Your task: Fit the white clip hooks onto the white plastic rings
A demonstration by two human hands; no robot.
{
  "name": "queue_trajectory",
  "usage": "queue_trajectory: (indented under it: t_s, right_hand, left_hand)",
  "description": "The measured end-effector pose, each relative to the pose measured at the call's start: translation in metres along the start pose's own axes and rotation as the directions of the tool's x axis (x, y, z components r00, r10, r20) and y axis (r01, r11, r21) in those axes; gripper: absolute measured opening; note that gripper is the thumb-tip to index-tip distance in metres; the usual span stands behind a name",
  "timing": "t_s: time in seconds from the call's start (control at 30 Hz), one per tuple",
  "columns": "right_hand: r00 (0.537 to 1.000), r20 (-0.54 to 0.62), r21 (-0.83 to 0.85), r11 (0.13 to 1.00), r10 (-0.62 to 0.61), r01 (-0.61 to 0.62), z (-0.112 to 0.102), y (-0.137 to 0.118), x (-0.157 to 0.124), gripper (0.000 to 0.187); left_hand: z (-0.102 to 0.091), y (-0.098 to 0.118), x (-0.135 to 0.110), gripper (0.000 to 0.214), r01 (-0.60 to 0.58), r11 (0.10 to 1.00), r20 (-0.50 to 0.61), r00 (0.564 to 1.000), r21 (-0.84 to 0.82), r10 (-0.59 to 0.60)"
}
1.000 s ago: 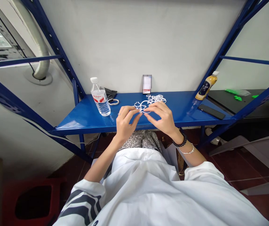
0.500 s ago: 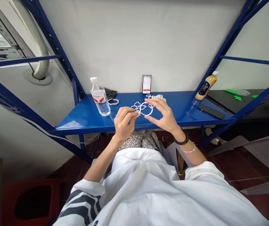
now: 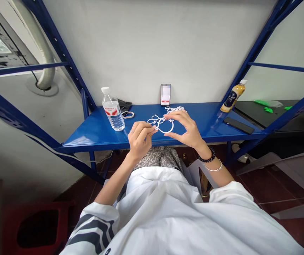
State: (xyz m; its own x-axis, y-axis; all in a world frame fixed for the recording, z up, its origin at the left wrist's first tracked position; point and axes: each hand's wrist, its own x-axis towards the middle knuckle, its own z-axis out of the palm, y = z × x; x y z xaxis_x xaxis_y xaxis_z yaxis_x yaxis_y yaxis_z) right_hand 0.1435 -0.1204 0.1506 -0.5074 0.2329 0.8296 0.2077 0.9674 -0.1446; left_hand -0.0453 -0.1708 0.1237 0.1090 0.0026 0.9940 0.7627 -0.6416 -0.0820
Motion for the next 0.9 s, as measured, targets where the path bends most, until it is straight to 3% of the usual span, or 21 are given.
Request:
queue_trajectory:
  t_s: [0.9]
  right_hand:
    - [0.996,-0.081,-0.021,0.999,0.028,-0.030,0.0051,0.0019,0.0003,0.041]
  left_hand:
    - [-0.0007,-0.0011,-0.0035,0.006,0.062,0.998,0.077,0.995,0.034,-0.064]
